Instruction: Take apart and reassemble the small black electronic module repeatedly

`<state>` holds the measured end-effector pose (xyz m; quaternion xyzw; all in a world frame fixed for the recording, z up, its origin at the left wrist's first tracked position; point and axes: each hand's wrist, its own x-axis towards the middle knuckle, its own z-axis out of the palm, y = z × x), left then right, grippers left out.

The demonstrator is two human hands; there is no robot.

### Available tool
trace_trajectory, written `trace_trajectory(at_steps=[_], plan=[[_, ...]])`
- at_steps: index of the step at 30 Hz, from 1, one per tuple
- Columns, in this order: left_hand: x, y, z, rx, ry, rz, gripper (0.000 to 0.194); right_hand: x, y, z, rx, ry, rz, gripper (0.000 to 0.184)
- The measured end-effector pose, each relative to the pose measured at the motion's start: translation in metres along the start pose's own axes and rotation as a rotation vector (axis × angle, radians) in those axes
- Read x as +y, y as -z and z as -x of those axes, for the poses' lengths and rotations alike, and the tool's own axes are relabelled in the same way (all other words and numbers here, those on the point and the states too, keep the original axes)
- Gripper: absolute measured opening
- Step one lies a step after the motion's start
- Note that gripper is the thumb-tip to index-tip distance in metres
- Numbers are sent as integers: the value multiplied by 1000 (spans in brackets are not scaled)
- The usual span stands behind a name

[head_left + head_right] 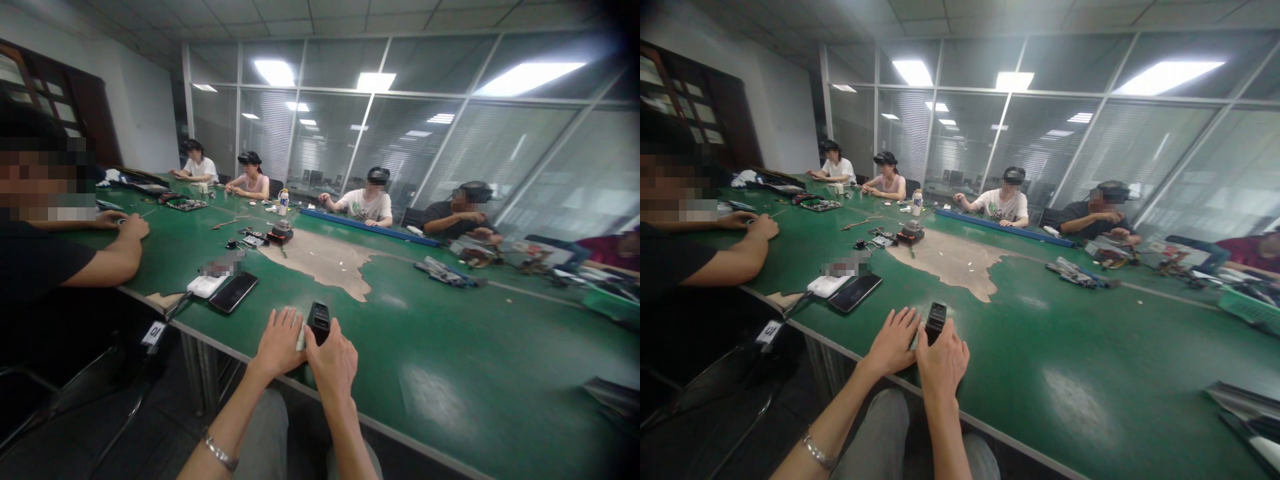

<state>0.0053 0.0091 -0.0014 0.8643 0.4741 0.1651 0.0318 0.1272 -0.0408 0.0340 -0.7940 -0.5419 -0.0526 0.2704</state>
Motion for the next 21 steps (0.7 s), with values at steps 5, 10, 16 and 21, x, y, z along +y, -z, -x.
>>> trace_trajectory(at_steps=[5,10,16,21], plan=[[1,2,-1,-23,8,11,75,7,-10,10,11,19,1,59],[1,2,-1,-19,17,22,75,13,-18,13,75,29,-19,74],[0,2,-2,-32,9,15,71,13,-20,11,98,7,-95,67],[1,2,-1,-20,5,8,68,7,-13,8,93,-11,-161,49]])
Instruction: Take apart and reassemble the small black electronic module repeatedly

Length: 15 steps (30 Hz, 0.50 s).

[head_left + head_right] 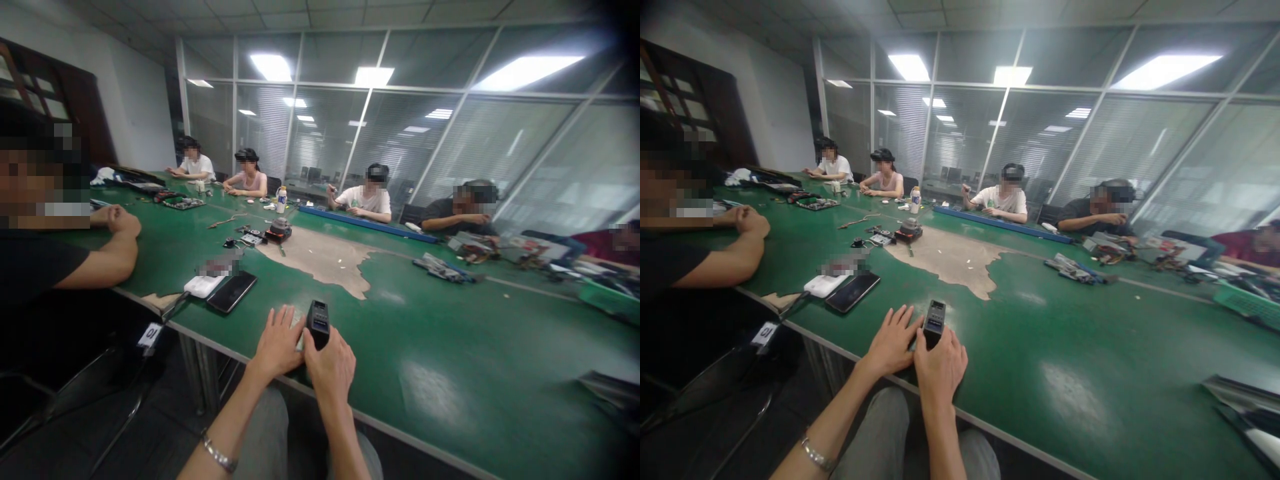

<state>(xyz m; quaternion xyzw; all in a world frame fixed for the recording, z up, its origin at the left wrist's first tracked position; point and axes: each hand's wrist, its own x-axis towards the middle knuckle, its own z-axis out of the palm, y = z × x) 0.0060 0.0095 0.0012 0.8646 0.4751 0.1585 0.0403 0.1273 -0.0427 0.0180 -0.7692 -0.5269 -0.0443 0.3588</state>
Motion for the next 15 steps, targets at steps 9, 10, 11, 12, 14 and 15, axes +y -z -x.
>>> trace_trajectory(at_steps=[9,10,11,12,14,15], plan=[[2,1,1,7,7,31,78,5,30,-24,80,-1,-155,50],[2,2,1,11,8,39,77,10,32,-26,100,-5,-158,52],[3,3,1,13,10,46,76,16,34,-26,114,-10,-154,54],[3,3,1,13,11,51,75,23,36,-26,121,-16,-143,54],[4,4,1,13,11,54,72,36,36,-25,121,-25,-110,53],[4,4,1,14,11,52,71,42,35,-24,116,-31,-90,52]])
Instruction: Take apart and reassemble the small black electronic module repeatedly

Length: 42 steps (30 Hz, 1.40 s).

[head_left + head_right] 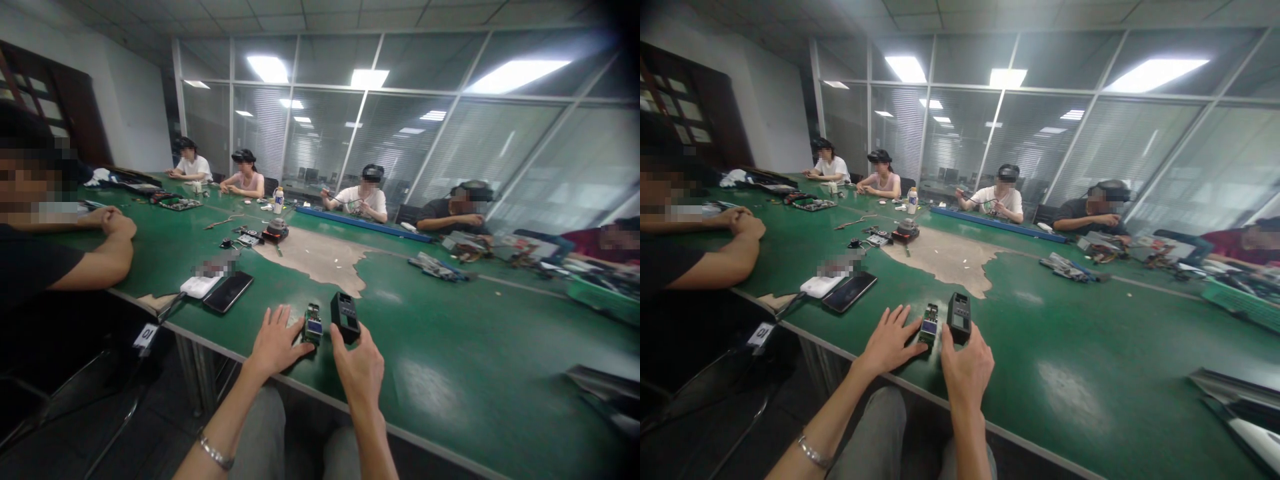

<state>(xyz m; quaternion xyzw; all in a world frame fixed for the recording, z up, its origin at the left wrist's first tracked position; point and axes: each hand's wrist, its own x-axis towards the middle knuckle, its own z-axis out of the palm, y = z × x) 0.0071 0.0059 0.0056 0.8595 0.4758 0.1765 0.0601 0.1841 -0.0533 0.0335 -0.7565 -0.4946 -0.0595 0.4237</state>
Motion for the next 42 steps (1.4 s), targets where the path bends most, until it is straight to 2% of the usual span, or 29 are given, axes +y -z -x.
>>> trace_trajectory(at_steps=[5,17,26,33,37,42], plan=[[0,0,-1,-7,-3,-9,70,19,-4,10,-31,-29,119,53],[-1,2,-1,-24,-3,13,74,24,-14,24,-74,-32,267,58],[0,2,-1,-25,-1,2,75,29,-17,30,-15,3,257,82],[0,2,-2,-27,-6,2,75,33,-18,30,-16,12,225,65],[0,2,-1,-24,-8,0,75,33,-17,28,-13,-13,212,63],[-1,-1,0,5,-9,-23,73,18,-9,14,7,-2,109,54]])
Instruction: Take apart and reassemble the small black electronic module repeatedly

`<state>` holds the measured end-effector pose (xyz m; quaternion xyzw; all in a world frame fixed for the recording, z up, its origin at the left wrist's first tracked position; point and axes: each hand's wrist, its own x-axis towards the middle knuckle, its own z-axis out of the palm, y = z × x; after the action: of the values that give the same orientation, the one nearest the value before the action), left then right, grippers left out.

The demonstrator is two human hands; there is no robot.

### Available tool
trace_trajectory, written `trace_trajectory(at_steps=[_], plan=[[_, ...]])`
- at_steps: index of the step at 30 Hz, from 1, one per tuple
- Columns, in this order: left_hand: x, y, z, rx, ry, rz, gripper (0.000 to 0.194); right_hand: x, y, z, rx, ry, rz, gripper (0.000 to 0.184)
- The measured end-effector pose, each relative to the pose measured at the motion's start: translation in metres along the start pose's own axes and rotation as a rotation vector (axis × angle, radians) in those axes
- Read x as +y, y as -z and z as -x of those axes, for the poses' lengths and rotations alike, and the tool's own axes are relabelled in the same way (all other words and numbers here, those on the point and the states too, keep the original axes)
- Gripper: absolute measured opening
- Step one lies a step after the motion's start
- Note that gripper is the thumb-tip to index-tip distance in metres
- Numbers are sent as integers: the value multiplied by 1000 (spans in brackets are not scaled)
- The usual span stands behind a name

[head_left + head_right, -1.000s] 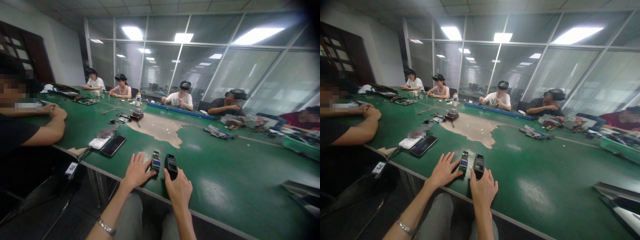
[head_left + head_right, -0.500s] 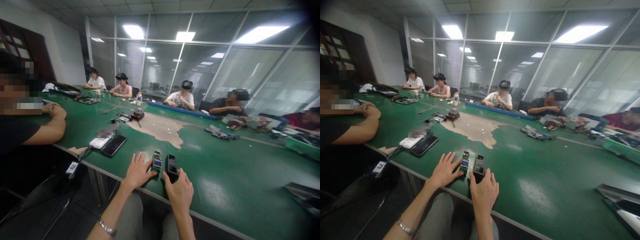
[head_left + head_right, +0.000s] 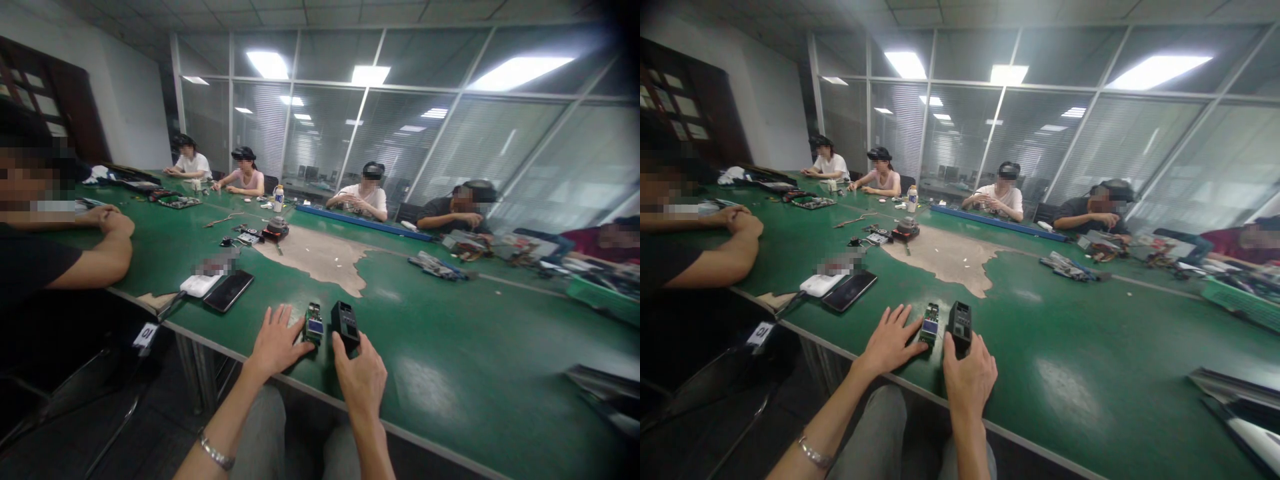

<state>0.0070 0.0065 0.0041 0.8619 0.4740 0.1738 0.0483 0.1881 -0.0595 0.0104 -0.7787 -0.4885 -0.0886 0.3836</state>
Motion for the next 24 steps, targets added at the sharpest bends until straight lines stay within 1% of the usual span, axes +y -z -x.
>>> trace_trajectory(at_steps=[3,5,8,11,14,17,21,24], plan=[[-1,-2,0,19,-3,-5,74,-18,5,-9,21,36,-79,51],[-1,-3,1,30,-7,-9,73,-31,6,-13,3,65,-103,48],[-2,-3,1,38,-9,-16,73,-47,4,-13,-42,87,-78,45],[-2,-3,2,35,-12,-21,71,-58,0,-9,-80,76,-25,41],[-2,-3,2,38,-14,-29,67,-64,-3,-7,-97,65,-1,40],[-2,-3,2,45,-10,-36,65,-67,-6,-6,-99,58,21,44],[-3,-4,2,28,-12,-48,63,-67,-8,-1,-96,61,34,49],[-4,-5,1,20,-8,-62,65,-64,-9,4,-101,60,27,50]])
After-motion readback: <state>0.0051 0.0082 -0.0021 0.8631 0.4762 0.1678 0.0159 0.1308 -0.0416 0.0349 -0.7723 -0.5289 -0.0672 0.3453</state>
